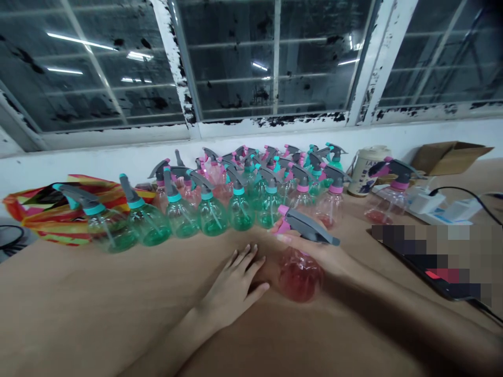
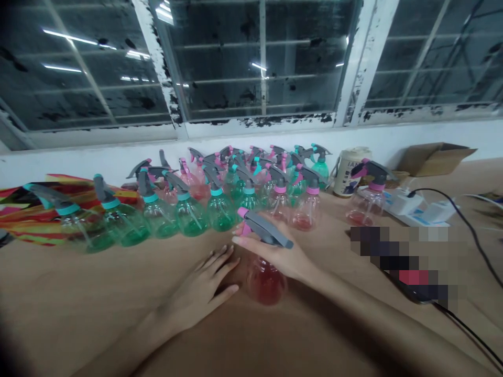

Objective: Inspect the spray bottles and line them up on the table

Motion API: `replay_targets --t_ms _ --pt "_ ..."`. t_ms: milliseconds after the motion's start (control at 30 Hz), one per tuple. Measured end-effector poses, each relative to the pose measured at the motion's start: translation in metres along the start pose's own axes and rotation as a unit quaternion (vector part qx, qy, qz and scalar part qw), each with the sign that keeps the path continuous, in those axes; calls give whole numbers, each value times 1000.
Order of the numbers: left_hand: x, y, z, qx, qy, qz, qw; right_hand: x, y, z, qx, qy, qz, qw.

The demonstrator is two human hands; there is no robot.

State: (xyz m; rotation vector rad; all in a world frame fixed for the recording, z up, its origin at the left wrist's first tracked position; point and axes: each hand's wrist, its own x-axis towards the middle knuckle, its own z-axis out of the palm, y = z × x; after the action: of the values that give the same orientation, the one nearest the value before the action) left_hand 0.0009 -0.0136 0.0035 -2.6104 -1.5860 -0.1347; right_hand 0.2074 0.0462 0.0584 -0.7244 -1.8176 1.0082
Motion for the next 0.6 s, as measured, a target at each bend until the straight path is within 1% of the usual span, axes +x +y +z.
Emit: replay_targets --t_ms 67,200,433,600 --pt "0 -1 1 0 6 3 1000 1 4 0 13 9 5 1000" --pt "0 0 2 -2 12 4 1000 1 9 -1 -18 34 25 999" --pt "-1 0 1 -18 19 4 1000 2 8 -3 -4 19 28 999" --pt "0 0 2 -19 14 2 1000 7 4 -1 22 -10 -18 1000"
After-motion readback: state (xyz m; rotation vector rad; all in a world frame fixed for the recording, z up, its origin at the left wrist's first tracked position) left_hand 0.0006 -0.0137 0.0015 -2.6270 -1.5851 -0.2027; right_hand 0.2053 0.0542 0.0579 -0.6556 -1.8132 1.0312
